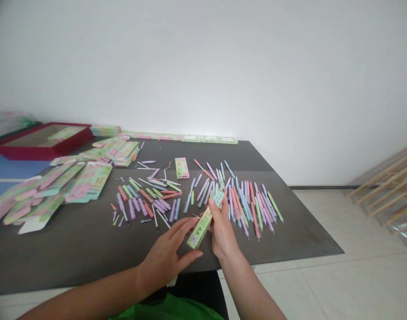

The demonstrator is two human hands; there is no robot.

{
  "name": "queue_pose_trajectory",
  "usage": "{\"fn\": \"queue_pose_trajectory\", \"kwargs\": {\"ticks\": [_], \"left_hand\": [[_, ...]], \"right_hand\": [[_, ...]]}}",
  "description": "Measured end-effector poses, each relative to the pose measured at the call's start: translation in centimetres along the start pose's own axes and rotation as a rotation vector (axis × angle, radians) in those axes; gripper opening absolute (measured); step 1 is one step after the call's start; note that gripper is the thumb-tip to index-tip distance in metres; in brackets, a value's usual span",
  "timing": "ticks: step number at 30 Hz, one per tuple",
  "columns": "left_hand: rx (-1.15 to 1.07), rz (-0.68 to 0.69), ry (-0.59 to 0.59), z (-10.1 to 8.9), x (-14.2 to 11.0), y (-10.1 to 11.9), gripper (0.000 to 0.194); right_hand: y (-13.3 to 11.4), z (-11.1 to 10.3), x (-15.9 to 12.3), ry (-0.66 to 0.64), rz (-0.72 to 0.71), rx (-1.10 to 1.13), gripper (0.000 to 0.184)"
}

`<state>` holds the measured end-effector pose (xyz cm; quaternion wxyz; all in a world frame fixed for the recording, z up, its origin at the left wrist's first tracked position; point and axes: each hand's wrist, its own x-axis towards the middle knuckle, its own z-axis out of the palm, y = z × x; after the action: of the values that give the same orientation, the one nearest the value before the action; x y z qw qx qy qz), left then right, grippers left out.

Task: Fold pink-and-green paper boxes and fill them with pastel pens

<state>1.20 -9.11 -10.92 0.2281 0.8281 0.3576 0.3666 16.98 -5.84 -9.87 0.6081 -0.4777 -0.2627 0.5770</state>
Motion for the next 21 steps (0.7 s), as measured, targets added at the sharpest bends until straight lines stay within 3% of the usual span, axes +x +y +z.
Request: {"fn": "queue_pose_trajectory", "kwargs": {"ticks": [3,6,10,14,17,21], "left_hand": [[-0.063,-0.144,0.109,-0.1,0.1,-1.2,0.046],[-0.199,-0.265,0.167,-1.3,0.5,-2.9,0.048],[-0.288,-0.356,0.242,-3.7,1.3,-5.8,0.040],[-0.289,-0.477,0.451,-5.1,1.7,-8.2,0.037],[-0.334,-0.505,0.454,-5.0,1.6,-8.6,0.037],[-0.321,-0.501,0.397,-4.2,1.3,-8.3,0.033]], "right_hand": [[-0.2,0.7,0.7,-0.141,-0.028,-0.023,0.047],[-0.7,1.4,3.1,-0.199,-0.048,-0.115,0.055],[-2.1,3.7,10.2,-0.119,-0.020,-0.333,0.059],[-3.1,8.1,18.6,-0.164,0.002,-0.506,0.038],[-2.3,11.5,22.9,-0.235,0.024,-0.677,0.032],[0.0,14.2,25.4,-0.278,0.052,-0.959,0.031]]}}
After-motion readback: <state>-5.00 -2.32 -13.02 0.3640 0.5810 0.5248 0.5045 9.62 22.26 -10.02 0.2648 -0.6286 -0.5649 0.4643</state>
